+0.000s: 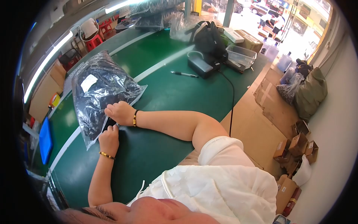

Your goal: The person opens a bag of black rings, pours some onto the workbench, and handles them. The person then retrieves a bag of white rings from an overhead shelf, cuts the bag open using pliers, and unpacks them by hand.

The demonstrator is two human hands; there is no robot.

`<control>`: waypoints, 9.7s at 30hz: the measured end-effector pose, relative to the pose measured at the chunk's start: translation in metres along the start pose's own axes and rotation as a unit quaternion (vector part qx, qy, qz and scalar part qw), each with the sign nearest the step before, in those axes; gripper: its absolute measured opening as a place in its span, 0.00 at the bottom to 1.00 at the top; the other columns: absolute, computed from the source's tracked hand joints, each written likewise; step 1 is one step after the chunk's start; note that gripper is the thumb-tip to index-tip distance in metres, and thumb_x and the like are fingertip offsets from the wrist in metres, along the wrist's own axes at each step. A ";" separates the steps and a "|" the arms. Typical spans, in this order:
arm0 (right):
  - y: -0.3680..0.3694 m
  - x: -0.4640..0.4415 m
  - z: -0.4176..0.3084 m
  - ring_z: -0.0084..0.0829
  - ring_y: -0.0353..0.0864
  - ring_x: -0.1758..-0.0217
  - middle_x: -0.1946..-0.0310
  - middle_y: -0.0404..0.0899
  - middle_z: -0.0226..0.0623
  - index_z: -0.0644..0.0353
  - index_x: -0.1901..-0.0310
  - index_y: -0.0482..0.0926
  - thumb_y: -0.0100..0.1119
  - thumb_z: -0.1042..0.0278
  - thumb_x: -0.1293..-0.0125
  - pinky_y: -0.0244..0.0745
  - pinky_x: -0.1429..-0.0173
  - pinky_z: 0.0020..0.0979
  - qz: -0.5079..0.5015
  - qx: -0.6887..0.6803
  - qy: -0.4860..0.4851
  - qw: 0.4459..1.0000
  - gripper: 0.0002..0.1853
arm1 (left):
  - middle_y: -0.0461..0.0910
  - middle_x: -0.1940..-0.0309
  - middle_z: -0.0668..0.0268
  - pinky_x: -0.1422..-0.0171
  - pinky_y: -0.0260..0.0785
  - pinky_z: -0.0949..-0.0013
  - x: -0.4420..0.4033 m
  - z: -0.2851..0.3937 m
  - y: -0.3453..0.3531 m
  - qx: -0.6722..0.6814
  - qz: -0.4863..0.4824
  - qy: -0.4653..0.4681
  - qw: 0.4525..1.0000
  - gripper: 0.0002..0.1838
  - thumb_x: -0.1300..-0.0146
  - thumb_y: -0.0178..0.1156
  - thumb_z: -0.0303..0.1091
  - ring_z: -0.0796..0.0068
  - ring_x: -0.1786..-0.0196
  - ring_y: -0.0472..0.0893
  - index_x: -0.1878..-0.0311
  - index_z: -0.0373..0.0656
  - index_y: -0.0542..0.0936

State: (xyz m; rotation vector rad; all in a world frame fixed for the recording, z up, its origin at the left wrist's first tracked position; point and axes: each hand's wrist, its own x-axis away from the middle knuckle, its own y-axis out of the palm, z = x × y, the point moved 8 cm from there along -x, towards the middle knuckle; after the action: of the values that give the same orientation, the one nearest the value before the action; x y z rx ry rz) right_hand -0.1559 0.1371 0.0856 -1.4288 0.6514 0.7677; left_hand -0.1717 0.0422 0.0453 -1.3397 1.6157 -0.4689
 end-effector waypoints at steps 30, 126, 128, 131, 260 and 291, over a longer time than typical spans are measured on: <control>-0.102 -0.040 0.041 0.37 0.83 0.69 0.67 0.81 0.33 0.58 0.65 0.80 0.67 0.80 0.46 0.78 0.66 0.31 0.143 -0.084 0.049 0.985 0.08 | 0.71 0.61 0.64 0.62 0.73 0.72 -0.005 -0.007 -0.015 0.125 0.023 -0.014 0.992 0.05 0.49 0.59 0.28 0.68 0.55 0.73 0.68 0.43 0.76; -0.038 -0.005 0.051 0.50 0.43 0.18 0.20 0.45 0.40 0.38 0.22 0.48 0.58 0.66 0.34 0.44 0.27 0.70 -0.072 0.005 0.129 0.989 0.42 | 0.36 0.19 0.51 0.16 0.35 0.57 0.001 -0.097 -0.046 0.286 0.223 -0.232 0.903 0.52 0.58 0.38 0.06 0.50 0.18 0.38 0.21 0.34 0.44; -0.031 -0.002 0.051 0.48 0.43 0.18 0.21 0.48 0.39 0.41 0.24 0.58 0.59 0.56 0.33 0.42 0.27 0.70 -0.064 -0.050 0.124 0.989 0.36 | 0.37 0.19 0.53 0.18 0.34 0.45 0.001 -0.092 -0.038 0.274 0.190 -0.232 0.914 0.50 0.54 0.43 0.11 0.49 0.18 0.38 0.21 0.36 0.44; -0.021 0.011 0.037 0.45 0.44 0.17 0.21 0.49 0.38 0.44 0.30 0.68 0.59 0.45 0.34 0.36 0.26 0.73 -0.068 -0.099 0.090 0.989 0.32 | 0.40 0.19 0.53 0.20 0.33 0.36 0.002 -0.082 -0.042 0.124 0.184 -0.237 0.946 0.48 0.49 0.48 0.16 0.49 0.18 0.40 0.20 0.40 0.47; -0.036 0.064 -0.033 0.37 0.78 0.49 0.52 0.78 0.35 0.52 0.51 0.84 0.72 0.65 0.43 0.76 0.47 0.36 -0.285 -0.357 0.005 0.890 0.17 | 0.80 0.60 0.61 0.55 0.74 0.66 0.058 0.016 -0.060 0.575 -0.017 -0.021 0.818 0.11 0.45 0.71 0.28 0.61 0.61 0.78 0.58 0.41 0.82; -0.048 0.054 -0.032 0.35 0.79 0.57 0.61 0.80 0.32 0.54 0.59 0.86 0.73 0.70 0.46 0.77 0.54 0.33 -0.207 -0.352 -0.026 0.913 0.12 | 0.78 0.48 0.53 0.53 0.81 0.73 0.076 -0.009 -0.002 0.832 -0.046 -0.340 0.436 0.05 0.31 0.59 0.22 0.69 0.51 0.84 0.59 0.35 0.72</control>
State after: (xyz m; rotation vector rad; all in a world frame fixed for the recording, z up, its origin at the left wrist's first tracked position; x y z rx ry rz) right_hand -0.0836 0.1095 0.0711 -2.1045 -0.0103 0.7225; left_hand -0.1743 -0.0303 0.0194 0.1272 -0.1218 -0.9768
